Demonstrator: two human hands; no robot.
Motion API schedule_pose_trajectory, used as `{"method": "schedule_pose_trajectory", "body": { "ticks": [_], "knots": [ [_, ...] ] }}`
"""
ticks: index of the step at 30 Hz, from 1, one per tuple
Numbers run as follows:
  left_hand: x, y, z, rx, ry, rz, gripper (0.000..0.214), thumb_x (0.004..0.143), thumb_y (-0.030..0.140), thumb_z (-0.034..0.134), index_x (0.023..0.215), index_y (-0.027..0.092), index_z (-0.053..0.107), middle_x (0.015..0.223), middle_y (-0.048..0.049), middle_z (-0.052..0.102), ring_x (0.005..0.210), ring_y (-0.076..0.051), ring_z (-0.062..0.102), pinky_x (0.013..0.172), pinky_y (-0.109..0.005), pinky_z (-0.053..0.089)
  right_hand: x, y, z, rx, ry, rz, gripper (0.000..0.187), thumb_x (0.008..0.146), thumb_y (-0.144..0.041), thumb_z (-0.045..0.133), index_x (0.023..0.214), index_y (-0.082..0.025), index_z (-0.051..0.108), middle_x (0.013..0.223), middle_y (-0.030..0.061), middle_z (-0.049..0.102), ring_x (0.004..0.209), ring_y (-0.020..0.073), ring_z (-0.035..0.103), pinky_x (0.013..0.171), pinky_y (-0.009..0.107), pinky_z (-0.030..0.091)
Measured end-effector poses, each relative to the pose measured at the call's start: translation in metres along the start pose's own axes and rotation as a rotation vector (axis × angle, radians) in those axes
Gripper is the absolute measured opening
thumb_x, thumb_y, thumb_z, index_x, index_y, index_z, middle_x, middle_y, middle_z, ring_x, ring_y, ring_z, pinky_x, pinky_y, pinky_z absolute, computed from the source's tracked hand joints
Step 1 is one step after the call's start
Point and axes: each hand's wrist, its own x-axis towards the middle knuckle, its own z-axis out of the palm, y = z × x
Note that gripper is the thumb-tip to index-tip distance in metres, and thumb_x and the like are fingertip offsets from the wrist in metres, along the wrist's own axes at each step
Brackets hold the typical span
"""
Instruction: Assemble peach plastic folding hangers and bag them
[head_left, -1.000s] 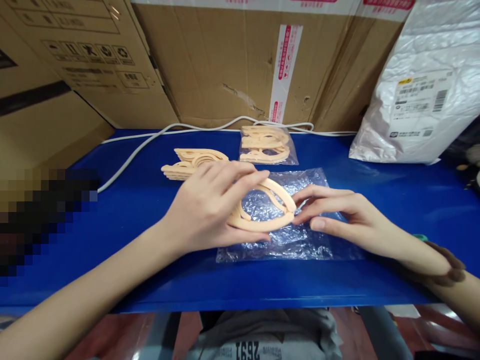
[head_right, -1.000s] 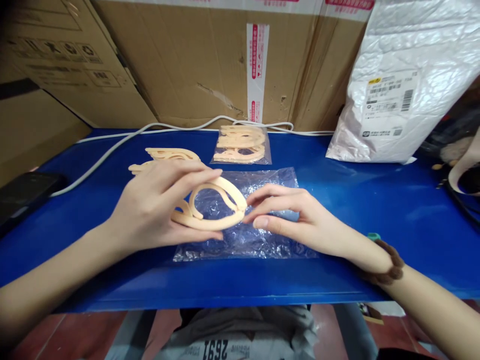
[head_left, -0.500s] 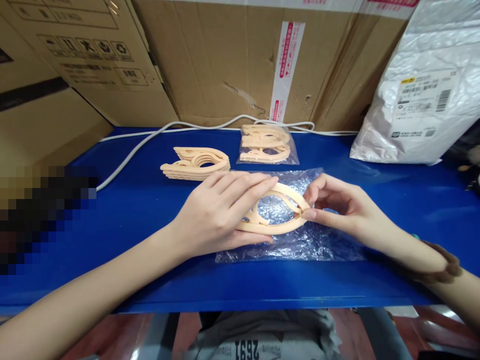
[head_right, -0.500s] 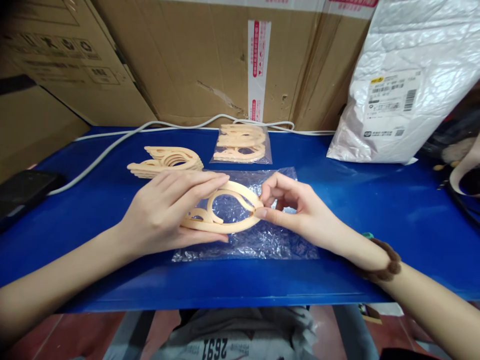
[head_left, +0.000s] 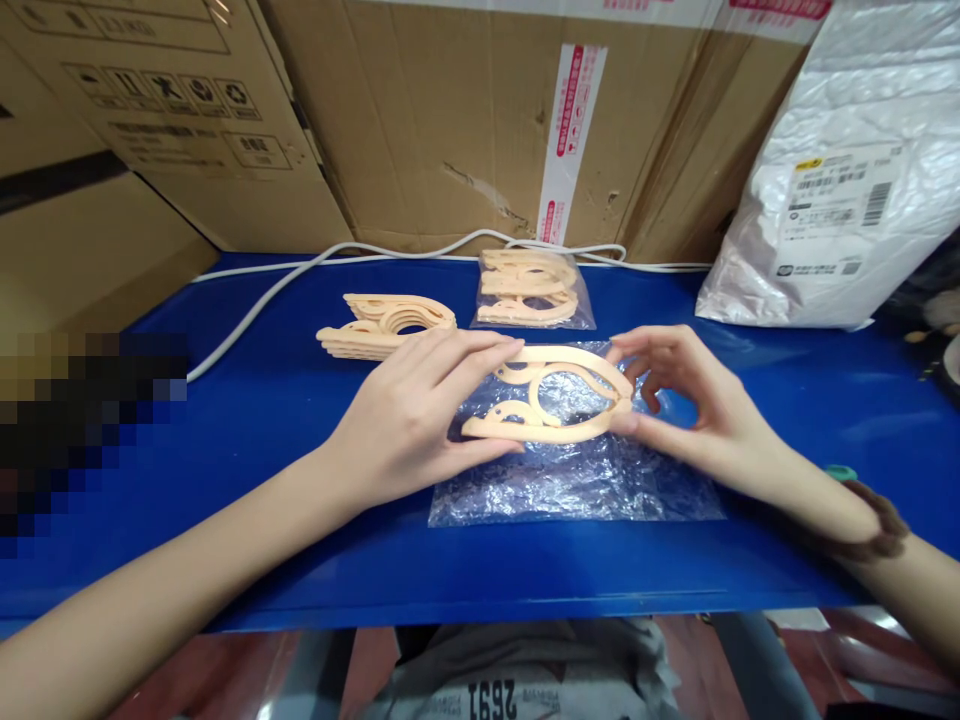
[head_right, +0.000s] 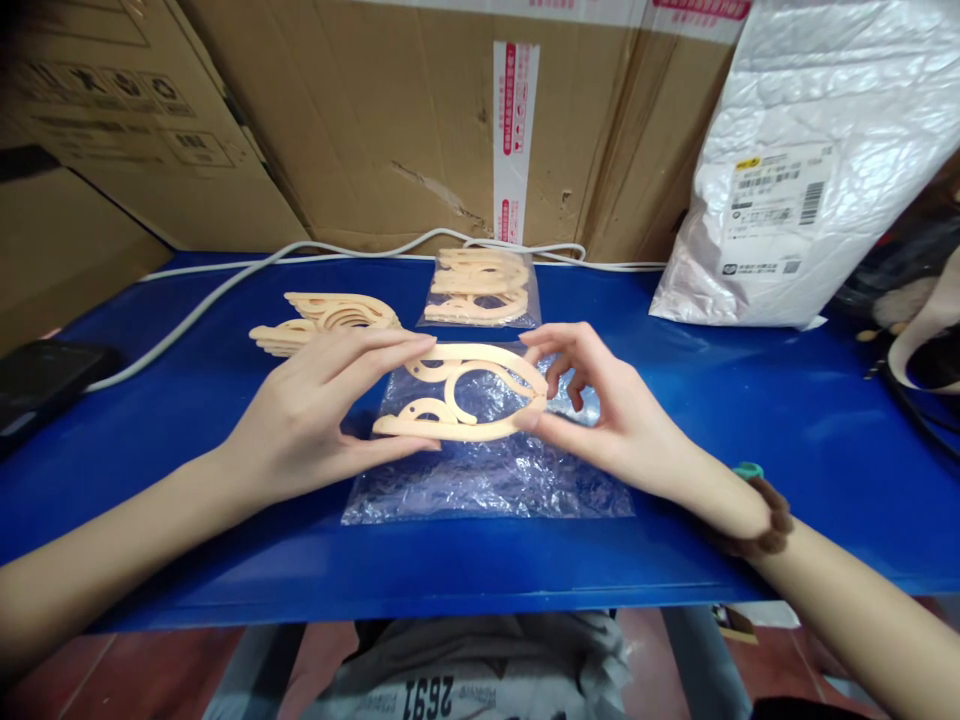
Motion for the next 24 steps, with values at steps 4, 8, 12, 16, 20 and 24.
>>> {"method": "schedule_pose_trajectory", "body": {
  "ticks": [4,8,12,16,20,24],
  "knots": [
    [0.000,0.011,0.004,0.018,0.011,0.035,0.064,0.091,0.051,0.067,0.140,0.015,0.048,0.130,-0.0153,0.066,0.118,-0.029,0.063,0.100,-0.043,0.050,-0.003,-0.002,0.005,-0.343,-0.083,-0.259,0.082,0.080,-0.049,0.079,0.147,-0.027,0.038,0.139,0.0130,0.055,0.120,0.0293,0.057,0.095,0.043,0.052],
    [0.000,0.017,0.006,0.032,0.013,0.052,0.065,0.091,0.052,0.066,0.138,0.010,0.050,0.127,-0.0172,0.067,0.115,-0.030,0.064,0.098,-0.041,0.051,-0.003,-0.003,0.009,-0.507,-0.109,-0.358,0.076,0.086,-0.049,0.072,0.149,-0.023,0.037,0.137,0.0152,0.056,0.123,0.0299,0.055,0.099,0.045,0.049],
    [0.000,0.018,0.008,0.004,0.016,0.017,0.067,0.090,0.051,0.068,0.139,0.010,0.048,0.126,-0.0165,0.066,0.117,-0.028,0.063,0.103,-0.040,0.049,-0.003,-0.005,0.010,-0.632,-0.114,-0.409,0.073,0.089,-0.050,0.068,0.149,-0.022,0.039,0.137,0.0161,0.057,0.119,0.0324,0.056,0.096,0.049,0.047],
    [0.002,0.015,0.007,-0.028,-0.010,-0.044,0.078,0.088,0.056,0.067,0.145,0.011,0.040,0.138,-0.0195,0.057,0.128,-0.031,0.055,0.108,-0.044,0.048,-0.001,-0.005,0.002,-0.634,-0.114,-0.358,0.072,0.090,-0.047,0.065,0.151,-0.023,0.037,0.138,0.0147,0.058,0.118,0.0331,0.056,0.095,0.049,0.047],
    [0.003,0.004,-0.002,0.011,-0.058,-0.115,0.062,0.096,0.044,0.058,0.147,0.015,0.039,0.142,-0.0176,0.054,0.131,-0.032,0.054,0.106,-0.047,0.049,0.001,0.002,-0.023,-0.666,-0.088,-0.239,0.074,0.088,-0.045,0.067,0.152,-0.022,0.038,0.139,0.0149,0.057,0.117,0.0367,0.056,0.097,0.053,0.047],
    [-0.002,-0.007,-0.014,0.169,-0.121,-0.157,0.029,0.100,0.035,0.046,0.114,0.019,0.066,0.112,-0.0087,0.074,0.097,-0.026,0.072,0.071,-0.035,0.057,0.000,0.018,-0.061,-0.672,-0.053,-0.091,0.077,0.084,-0.049,0.071,0.150,-0.023,0.040,0.140,0.0155,0.056,0.118,0.0384,0.058,0.100,0.055,0.049]
  ]
}}
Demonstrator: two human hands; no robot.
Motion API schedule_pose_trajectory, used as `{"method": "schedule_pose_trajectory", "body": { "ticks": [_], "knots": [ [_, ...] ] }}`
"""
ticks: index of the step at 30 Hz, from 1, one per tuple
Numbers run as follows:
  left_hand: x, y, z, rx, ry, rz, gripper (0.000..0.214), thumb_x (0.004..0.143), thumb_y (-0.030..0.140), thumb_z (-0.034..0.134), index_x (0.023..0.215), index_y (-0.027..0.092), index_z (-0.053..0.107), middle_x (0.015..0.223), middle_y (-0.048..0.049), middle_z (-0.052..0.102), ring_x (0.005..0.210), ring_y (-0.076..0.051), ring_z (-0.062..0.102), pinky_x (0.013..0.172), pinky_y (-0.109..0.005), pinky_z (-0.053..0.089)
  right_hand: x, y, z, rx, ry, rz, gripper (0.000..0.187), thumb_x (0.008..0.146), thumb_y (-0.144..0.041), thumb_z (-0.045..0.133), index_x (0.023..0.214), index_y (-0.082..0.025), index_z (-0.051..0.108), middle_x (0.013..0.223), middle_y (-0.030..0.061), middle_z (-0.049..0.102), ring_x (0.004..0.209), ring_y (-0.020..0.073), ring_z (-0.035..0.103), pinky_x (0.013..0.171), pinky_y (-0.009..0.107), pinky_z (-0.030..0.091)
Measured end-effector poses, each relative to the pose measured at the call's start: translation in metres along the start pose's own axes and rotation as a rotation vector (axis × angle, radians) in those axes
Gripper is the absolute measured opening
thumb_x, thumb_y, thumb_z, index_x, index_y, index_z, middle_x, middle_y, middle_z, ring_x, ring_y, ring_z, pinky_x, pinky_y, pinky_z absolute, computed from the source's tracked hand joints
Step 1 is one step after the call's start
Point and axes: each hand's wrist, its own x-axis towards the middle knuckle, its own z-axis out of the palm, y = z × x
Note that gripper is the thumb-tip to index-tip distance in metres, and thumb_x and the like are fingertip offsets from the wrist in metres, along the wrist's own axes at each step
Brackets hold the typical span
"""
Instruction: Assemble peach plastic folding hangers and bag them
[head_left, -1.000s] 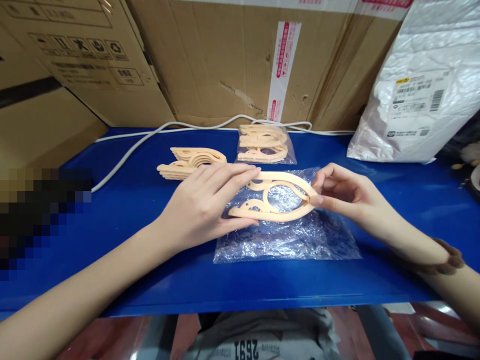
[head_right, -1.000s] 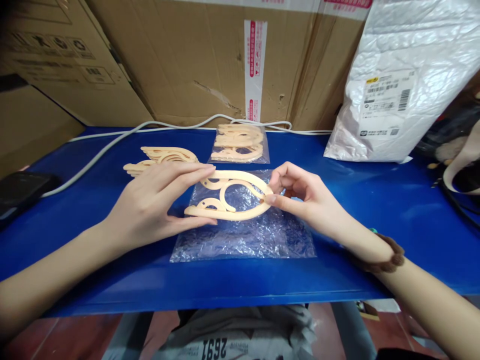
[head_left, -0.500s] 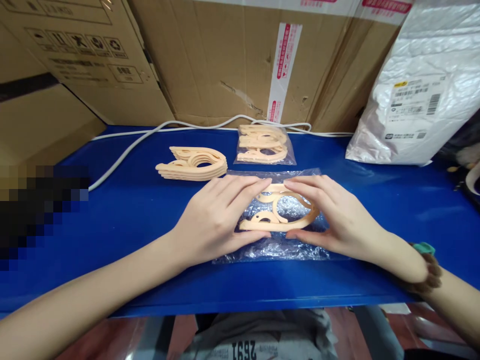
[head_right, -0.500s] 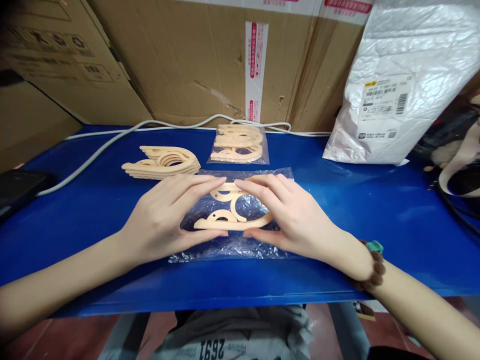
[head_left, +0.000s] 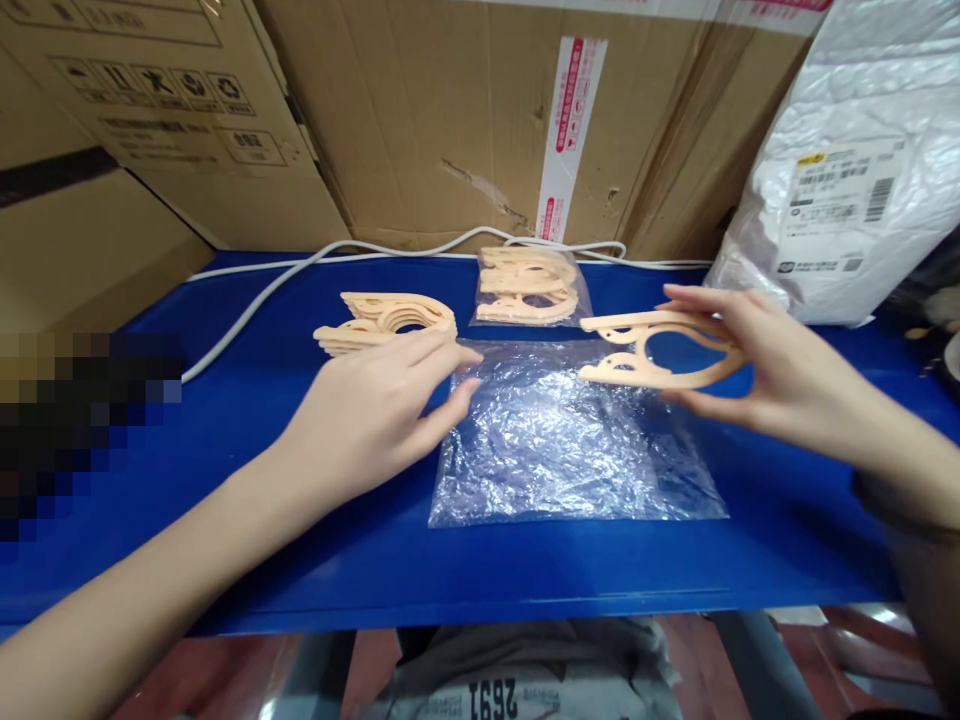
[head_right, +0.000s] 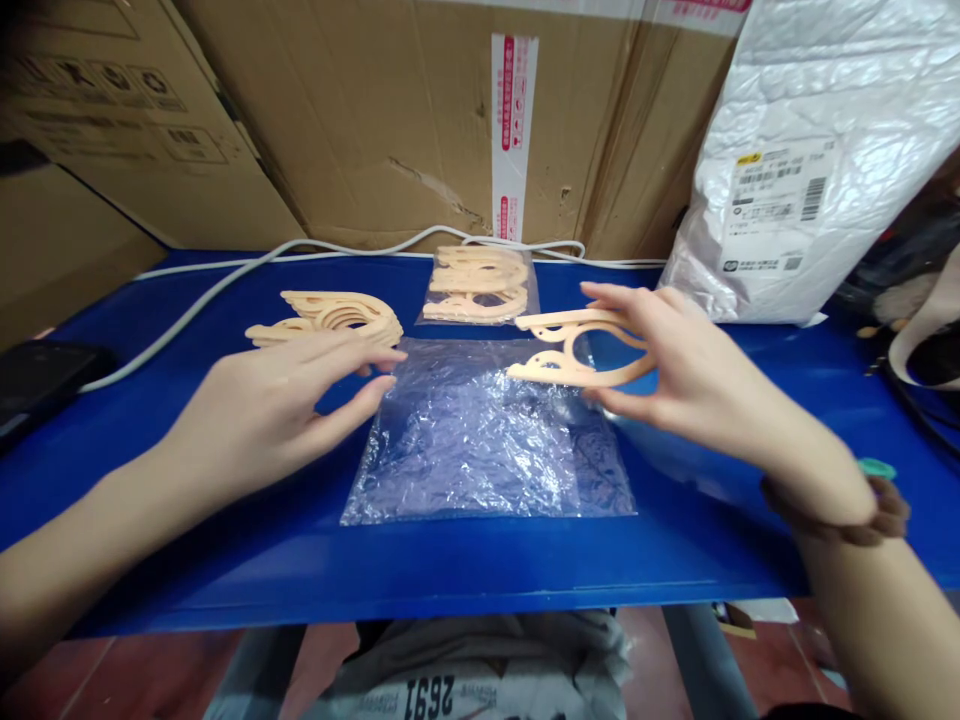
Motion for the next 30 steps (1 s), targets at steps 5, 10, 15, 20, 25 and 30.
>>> {"method": "schedule_pose_trajectory", "body": {
  "ticks": [5,10,15,20,25,30],
  "knots": [
    [-0.005,-0.006,0.002,0.109,-0.121,-0.006,0.035,0.099,0.031,0.041,0.101,0.020,0.074,0.100,-0.0081,0.077,0.082,-0.025,0.073,0.052,-0.032,0.049,-0.011,0.036,-0.018,0.082,-0.059,0.107,0.075,0.082,-0.058,0.070,0.146,-0.027,0.045,0.140,0.0151,0.057,0.123,0.0345,0.059,0.105,0.048,0.048],
    [-0.004,-0.008,0.011,0.091,-0.227,-0.022,0.038,0.097,0.025,0.040,0.109,0.017,0.076,0.103,-0.0113,0.075,0.088,-0.028,0.072,0.051,-0.033,0.049,-0.018,0.045,-0.023,0.115,-0.173,0.069,0.078,0.080,-0.058,0.071,0.148,-0.031,0.044,0.136,0.0142,0.060,0.117,0.0359,0.063,0.097,0.047,0.054],
    [-0.005,-0.008,0.013,0.089,-0.227,0.001,0.038,0.097,0.024,0.040,0.104,0.017,0.077,0.099,-0.0111,0.073,0.087,-0.027,0.072,0.050,-0.030,0.048,-0.016,0.036,-0.005,0.126,-0.245,0.030,0.077,0.083,-0.056,0.070,0.151,-0.032,0.042,0.136,0.0124,0.060,0.116,0.0369,0.063,0.095,0.049,0.055],
    [-0.007,-0.007,0.014,0.125,-0.241,0.012,0.037,0.096,0.021,0.040,0.103,0.016,0.076,0.092,-0.0100,0.073,0.080,-0.025,0.072,0.048,-0.030,0.046,-0.005,0.015,0.021,0.074,-0.205,-0.015,0.078,0.082,-0.064,0.068,0.149,-0.035,0.042,0.133,0.0092,0.063,0.111,0.0386,0.062,0.089,0.057,0.053],
    [-0.008,-0.006,0.016,0.134,-0.219,0.030,0.038,0.096,0.023,0.039,0.101,0.016,0.076,0.088,-0.0090,0.072,0.078,-0.025,0.071,0.047,-0.029,0.043,0.003,-0.009,0.038,0.063,-0.158,-0.007,0.078,0.088,-0.060,0.064,0.153,-0.026,0.035,0.140,0.0132,0.057,0.122,0.0361,0.057,0.096,0.054,0.048],
    [-0.008,-0.005,0.016,0.102,-0.247,-0.005,0.039,0.098,0.027,0.038,0.109,0.015,0.074,0.095,-0.0109,0.073,0.080,-0.027,0.071,0.048,-0.032,0.046,0.005,-0.013,0.046,0.192,-0.155,-0.002,0.078,0.090,-0.053,0.065,0.155,-0.026,0.031,0.145,0.0134,0.053,0.129,0.0332,0.055,0.100,0.048,0.048]
  ]
}}
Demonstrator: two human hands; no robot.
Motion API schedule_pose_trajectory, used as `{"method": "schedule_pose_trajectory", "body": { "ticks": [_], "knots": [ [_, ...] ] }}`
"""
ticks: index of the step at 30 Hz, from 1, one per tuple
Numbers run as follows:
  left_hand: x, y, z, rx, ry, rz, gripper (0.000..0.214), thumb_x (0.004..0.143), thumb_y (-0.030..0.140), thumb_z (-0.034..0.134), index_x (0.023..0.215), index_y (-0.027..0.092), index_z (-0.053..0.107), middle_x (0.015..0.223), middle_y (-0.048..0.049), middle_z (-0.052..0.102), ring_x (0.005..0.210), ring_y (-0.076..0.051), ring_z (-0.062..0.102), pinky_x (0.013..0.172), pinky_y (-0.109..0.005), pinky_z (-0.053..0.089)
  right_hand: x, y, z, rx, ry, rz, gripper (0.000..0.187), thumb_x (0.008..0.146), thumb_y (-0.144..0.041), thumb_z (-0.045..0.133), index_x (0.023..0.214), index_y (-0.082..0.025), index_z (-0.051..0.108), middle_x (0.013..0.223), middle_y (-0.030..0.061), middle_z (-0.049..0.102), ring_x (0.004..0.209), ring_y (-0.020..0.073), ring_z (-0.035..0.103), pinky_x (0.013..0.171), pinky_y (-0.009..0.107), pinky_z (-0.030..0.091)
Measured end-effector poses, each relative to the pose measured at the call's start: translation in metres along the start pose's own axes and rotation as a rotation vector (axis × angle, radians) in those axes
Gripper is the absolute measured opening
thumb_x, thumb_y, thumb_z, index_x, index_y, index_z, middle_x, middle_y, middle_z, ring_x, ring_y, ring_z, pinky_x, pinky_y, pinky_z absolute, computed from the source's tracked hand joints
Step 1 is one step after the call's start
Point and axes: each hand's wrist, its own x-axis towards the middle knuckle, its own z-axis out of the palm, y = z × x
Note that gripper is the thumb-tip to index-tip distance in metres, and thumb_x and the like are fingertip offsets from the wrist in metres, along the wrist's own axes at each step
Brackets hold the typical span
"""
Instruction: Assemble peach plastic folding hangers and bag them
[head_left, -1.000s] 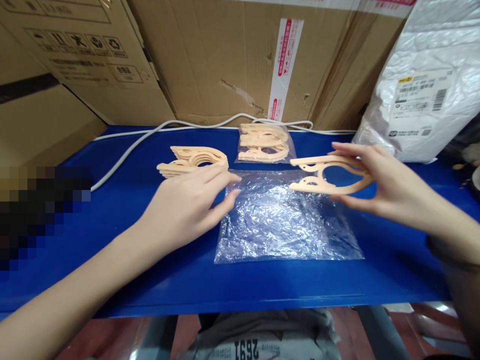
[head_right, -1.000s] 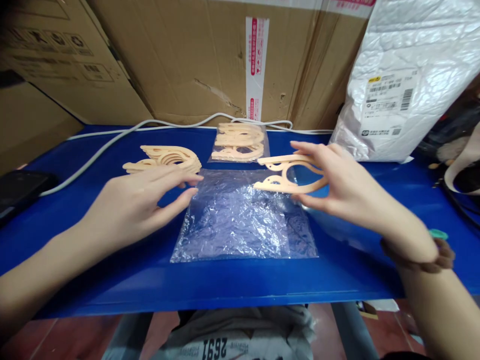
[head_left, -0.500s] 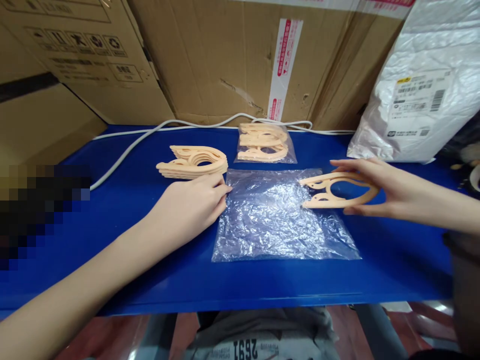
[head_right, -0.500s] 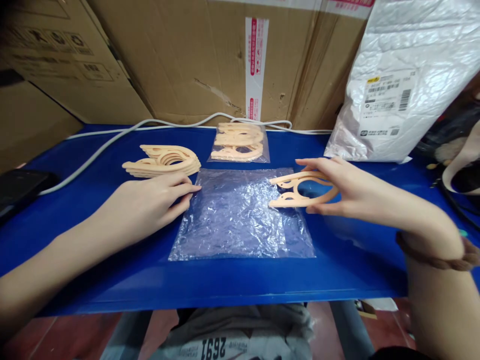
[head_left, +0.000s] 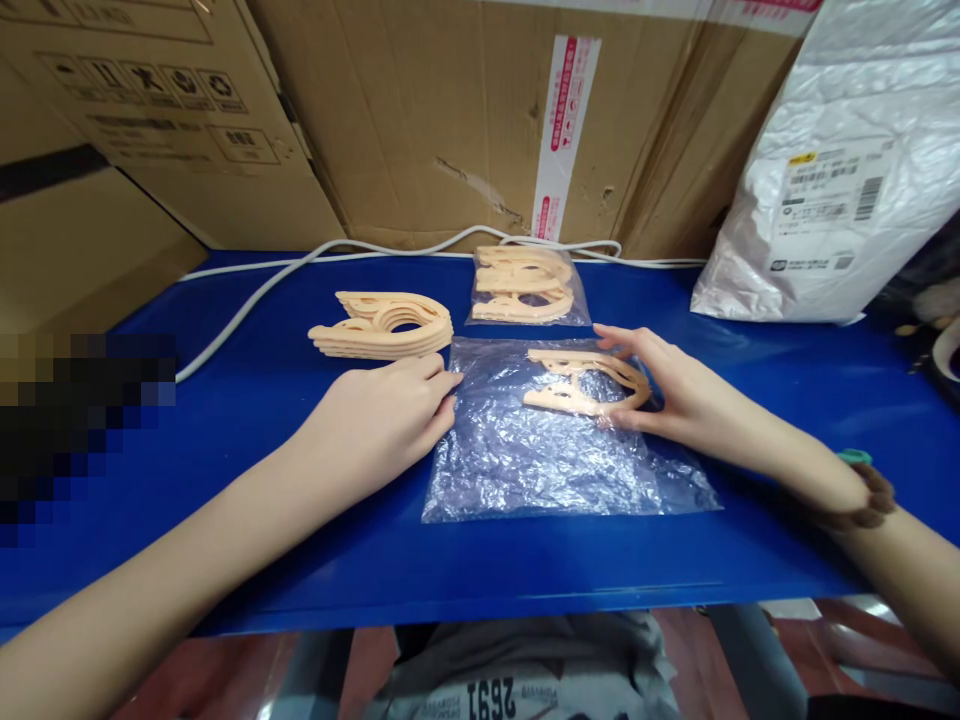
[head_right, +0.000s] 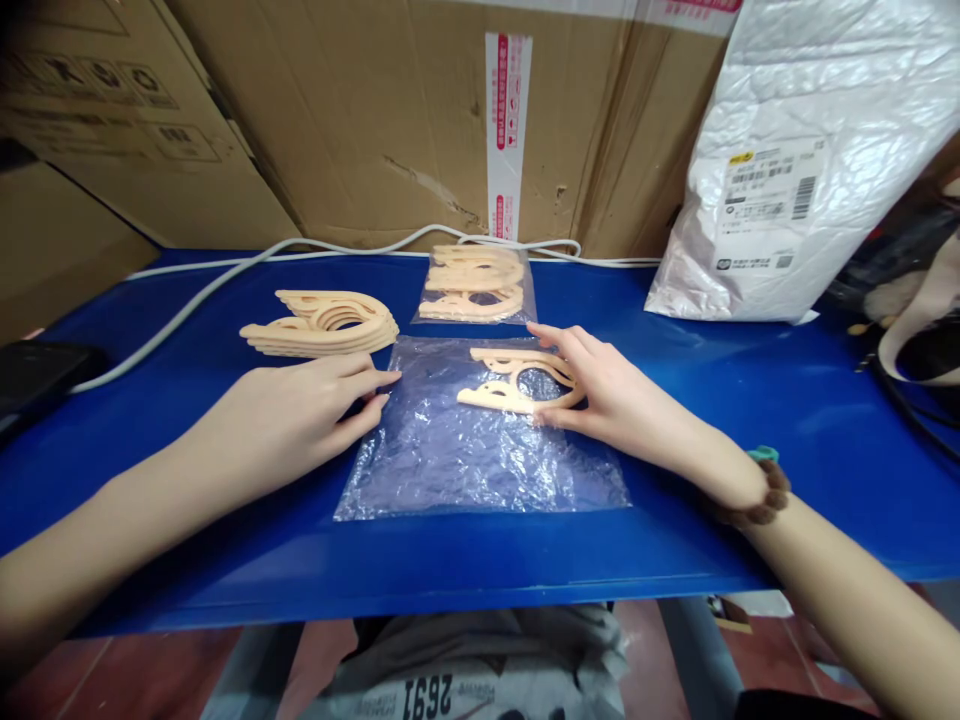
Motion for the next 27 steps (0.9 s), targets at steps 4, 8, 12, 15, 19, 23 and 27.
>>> {"method": "schedule_pose_trajectory", "body": {
  "ticks": [4,8,12,15,19,23,27],
  "knots": [
    [0.000,0.000,-0.001,0.008,0.014,0.005,0.037,0.099,0.028,0.040,0.115,0.015,0.071,0.107,-0.0121,0.073,0.093,-0.028,0.071,0.053,-0.032,0.050,-0.005,0.017,-0.008,-0.016,-0.030,0.040,0.090,0.085,-0.059,0.068,0.158,-0.025,0.029,0.139,0.0144,0.058,0.121,0.0352,0.059,0.097,0.049,0.048],
    [0.000,-0.001,-0.001,0.016,0.049,0.010,0.034,0.099,0.029,0.042,0.114,0.016,0.070,0.113,-0.0125,0.072,0.098,-0.028,0.070,0.056,-0.032,0.052,-0.008,0.028,-0.016,-0.043,-0.041,0.054,0.085,0.087,-0.061,0.064,0.155,-0.021,0.034,0.121,0.0130,0.068,0.109,0.0348,0.063,0.096,0.051,0.046],
    [0.000,0.003,-0.004,0.038,0.030,-0.037,0.032,0.098,0.031,0.047,0.115,0.016,0.070,0.118,-0.0127,0.072,0.099,-0.028,0.070,0.052,-0.031,0.050,-0.005,0.018,-0.010,-0.082,0.004,0.033,0.073,0.091,-0.056,0.062,0.152,-0.026,0.037,0.119,0.0094,0.068,0.111,0.0321,0.062,0.099,0.051,0.041],
    [0.001,0.007,-0.008,0.068,-0.059,-0.103,0.031,0.098,0.031,0.051,0.118,0.018,0.069,0.123,-0.0110,0.070,0.105,-0.028,0.070,0.053,-0.030,0.049,0.001,0.005,0.002,-0.103,0.045,0.043,0.067,0.093,-0.054,0.060,0.150,-0.028,0.038,0.118,0.0073,0.069,0.112,0.0312,0.062,0.104,0.054,0.035],
    [0.002,0.010,-0.011,0.061,-0.104,-0.139,0.028,0.098,0.035,0.054,0.115,0.018,0.070,0.122,-0.0083,0.071,0.108,-0.028,0.069,0.057,-0.031,0.051,0.007,-0.004,0.013,-0.104,0.079,0.032,0.065,0.093,-0.046,0.061,0.150,-0.028,0.037,0.117,0.0074,0.067,0.113,0.0315,0.060,0.103,0.051,0.035],
    [0.002,0.009,-0.008,0.058,-0.064,-0.133,0.027,0.098,0.038,0.056,0.111,0.018,0.070,0.117,-0.0075,0.073,0.107,-0.028,0.069,0.059,-0.032,0.051,0.007,-0.003,0.013,-0.116,0.083,0.021,0.068,0.092,-0.048,0.061,0.151,-0.025,0.037,0.112,0.0077,0.067,0.108,0.0319,0.061,0.098,0.050,0.037],
    [0.003,0.008,-0.004,0.058,-0.045,-0.121,0.029,0.099,0.038,0.057,0.113,0.016,0.069,0.120,-0.0094,0.072,0.109,-0.029,0.069,0.062,-0.033,0.052,0.004,-0.002,0.008,-0.065,0.047,0.061,0.070,0.090,-0.048,0.066,0.150,-0.028,0.036,0.102,0.0030,0.069,0.102,0.0290,0.064,0.097,0.048,0.036]
  ]
}}
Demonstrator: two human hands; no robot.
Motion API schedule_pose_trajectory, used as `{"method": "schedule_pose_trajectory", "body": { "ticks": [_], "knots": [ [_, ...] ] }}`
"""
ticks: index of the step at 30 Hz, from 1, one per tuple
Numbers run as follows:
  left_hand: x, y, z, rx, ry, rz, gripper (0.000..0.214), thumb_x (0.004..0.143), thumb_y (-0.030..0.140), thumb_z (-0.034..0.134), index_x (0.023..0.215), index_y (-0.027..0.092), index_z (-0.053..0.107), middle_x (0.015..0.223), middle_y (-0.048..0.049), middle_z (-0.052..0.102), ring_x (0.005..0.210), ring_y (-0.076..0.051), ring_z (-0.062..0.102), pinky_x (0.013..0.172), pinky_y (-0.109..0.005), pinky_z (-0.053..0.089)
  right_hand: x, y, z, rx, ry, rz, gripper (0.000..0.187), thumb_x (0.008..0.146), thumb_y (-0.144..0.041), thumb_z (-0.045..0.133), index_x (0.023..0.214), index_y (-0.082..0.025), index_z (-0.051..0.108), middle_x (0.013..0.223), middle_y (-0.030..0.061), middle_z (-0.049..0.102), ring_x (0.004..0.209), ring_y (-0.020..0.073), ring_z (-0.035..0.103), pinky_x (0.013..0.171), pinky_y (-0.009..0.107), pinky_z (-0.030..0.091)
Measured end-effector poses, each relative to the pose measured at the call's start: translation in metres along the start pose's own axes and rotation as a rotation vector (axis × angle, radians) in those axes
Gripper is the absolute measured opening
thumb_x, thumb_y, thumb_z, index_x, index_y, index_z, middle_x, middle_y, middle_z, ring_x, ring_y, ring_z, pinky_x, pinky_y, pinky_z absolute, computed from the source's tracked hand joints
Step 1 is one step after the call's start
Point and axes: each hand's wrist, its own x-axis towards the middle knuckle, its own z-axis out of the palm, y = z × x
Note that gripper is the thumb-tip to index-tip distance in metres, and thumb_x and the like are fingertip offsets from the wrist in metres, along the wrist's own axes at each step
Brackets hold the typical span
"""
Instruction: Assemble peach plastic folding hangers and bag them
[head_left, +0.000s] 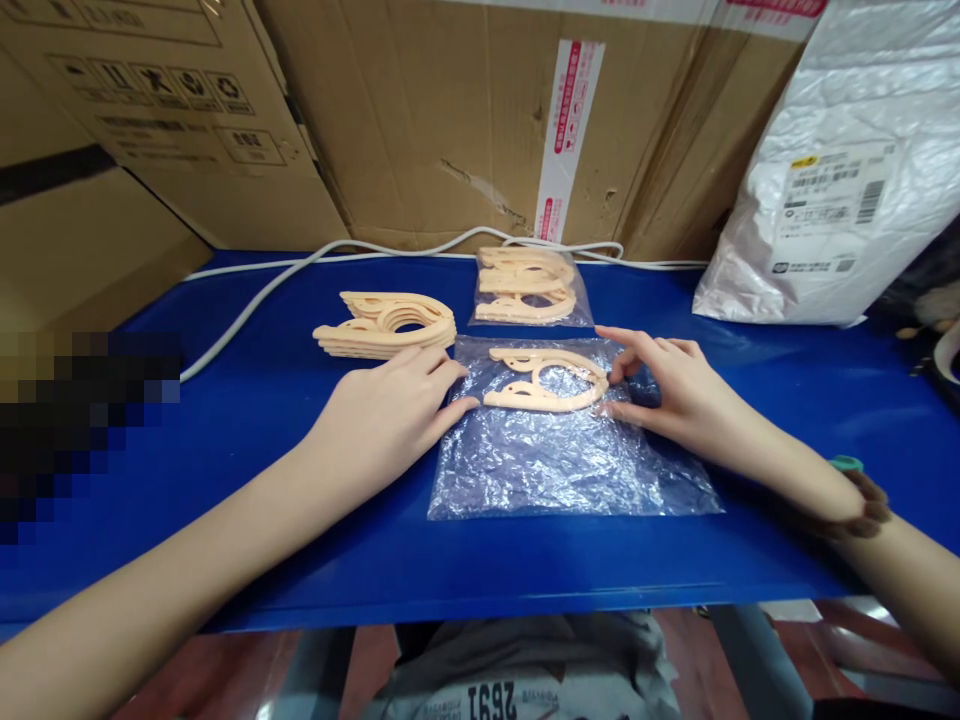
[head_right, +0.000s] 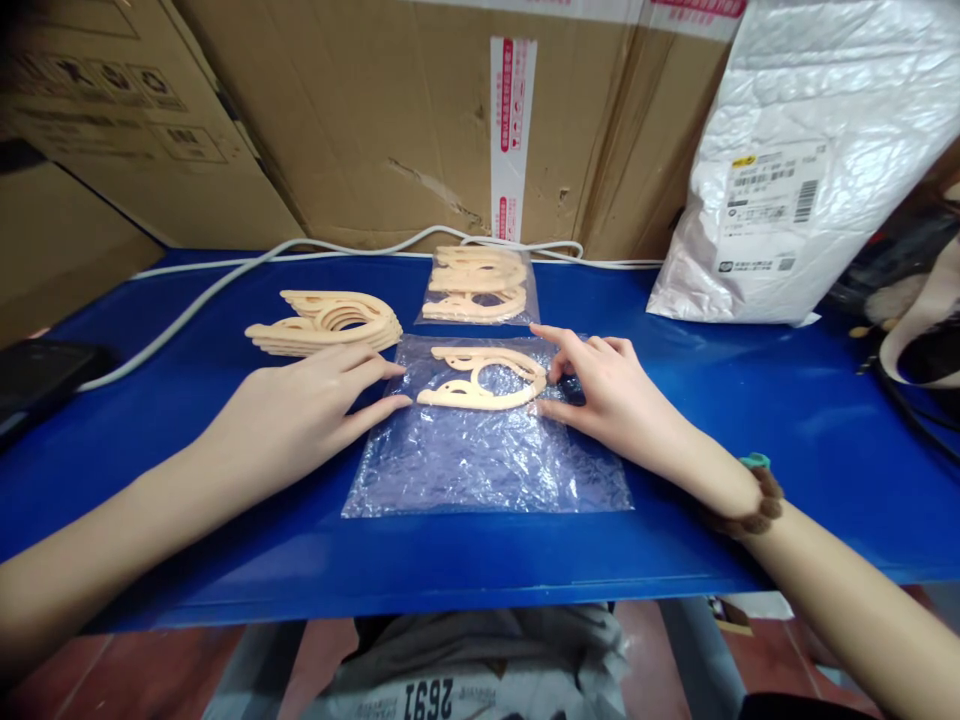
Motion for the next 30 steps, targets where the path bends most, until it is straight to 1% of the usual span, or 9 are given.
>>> {"method": "schedule_pose_trajectory", "body": {
  "ticks": [3,8,13,15,19,23,27,30],
  "knots": [
    [0.0003,0.0003,0.0001,-0.006,-0.017,-0.002,0.030,0.099,0.038,0.057,0.114,0.016,0.070,0.121,-0.0105,0.072,0.111,-0.030,0.068,0.063,-0.033,0.053,-0.0013,-0.0004,-0.0010,0.064,-0.021,0.014,0.071,0.089,-0.045,0.067,0.151,-0.029,0.035,0.106,0.0028,0.070,0.103,0.0283,0.065,0.097,0.047,0.037],
    [0.0020,0.0010,-0.0004,-0.008,-0.026,-0.020,0.031,0.100,0.040,0.055,0.113,0.016,0.072,0.122,-0.0108,0.071,0.112,-0.030,0.068,0.068,-0.034,0.054,-0.0013,-0.0011,0.0013,0.128,-0.013,-0.005,0.069,0.089,-0.041,0.066,0.150,-0.028,0.037,0.110,0.0048,0.070,0.106,0.0286,0.065,0.096,0.046,0.040],
    [0.0019,-0.0004,0.0015,-0.016,-0.015,-0.001,0.038,0.098,0.045,0.057,0.118,0.016,0.071,0.124,-0.0106,0.071,0.113,-0.031,0.067,0.065,-0.034,0.055,-0.0014,-0.0037,0.0016,0.158,-0.026,-0.013,0.068,0.090,-0.040,0.066,0.150,-0.028,0.037,0.113,0.0056,0.068,0.107,0.0279,0.063,0.097,0.047,0.040],
    [0.0018,-0.0007,0.0023,-0.011,-0.008,0.004,0.038,0.097,0.045,0.058,0.119,0.016,0.070,0.126,-0.0103,0.070,0.115,-0.031,0.067,0.065,-0.035,0.055,-0.0012,-0.0058,0.0010,0.173,-0.031,-0.023,0.068,0.090,-0.041,0.066,0.150,-0.028,0.038,0.115,0.0062,0.068,0.108,0.0281,0.063,0.096,0.046,0.041],
    [0.0017,-0.0005,0.0026,0.006,-0.014,-0.002,0.037,0.099,0.045,0.055,0.118,0.017,0.070,0.129,-0.0101,0.069,0.114,-0.030,0.067,0.066,-0.035,0.055,-0.0007,-0.0077,0.0001,0.198,-0.038,-0.053,0.070,0.089,-0.048,0.066,0.150,-0.028,0.039,0.122,0.0080,0.068,0.110,0.0294,0.063,0.095,0.047,0.045],
    [0.0014,-0.0005,0.0018,-0.005,-0.020,-0.008,0.036,0.100,0.046,0.054,0.116,0.017,0.070,0.126,-0.0093,0.070,0.115,-0.029,0.066,0.065,-0.034,0.053,-0.0008,-0.0058,0.0008,0.219,-0.041,-0.077,0.070,0.090,-0.050,0.066,0.150,-0.028,0.039,0.126,0.0090,0.067,0.111,0.0293,0.063,0.096,0.049,0.046],
    [0.0014,-0.0006,0.0012,-0.036,-0.017,-0.006,0.032,0.100,0.044,0.054,0.111,0.018,0.069,0.120,-0.0079,0.071,0.111,-0.028,0.067,0.063,-0.033,0.049,-0.0002,-0.0047,0.0025,0.225,-0.027,-0.077,0.067,0.091,-0.049,0.064,0.150,-0.027,0.040,0.125,0.0086,0.067,0.113,0.0286,0.062,0.098,0.049,0.048],
    [0.0020,0.0003,-0.0004,-0.067,-0.019,-0.004,0.027,0.100,0.042,0.055,0.104,0.018,0.068,0.113,-0.0066,0.072,0.107,-0.027,0.068,0.060,-0.031,0.045,0.0018,-0.0051,0.0048,0.187,0.019,-0.106,0.064,0.092,-0.045,0.064,0.149,-0.027,0.040,0.137,0.0096,0.061,0.124,0.0293,0.058,0.104,0.050,0.046]
  ]
}}
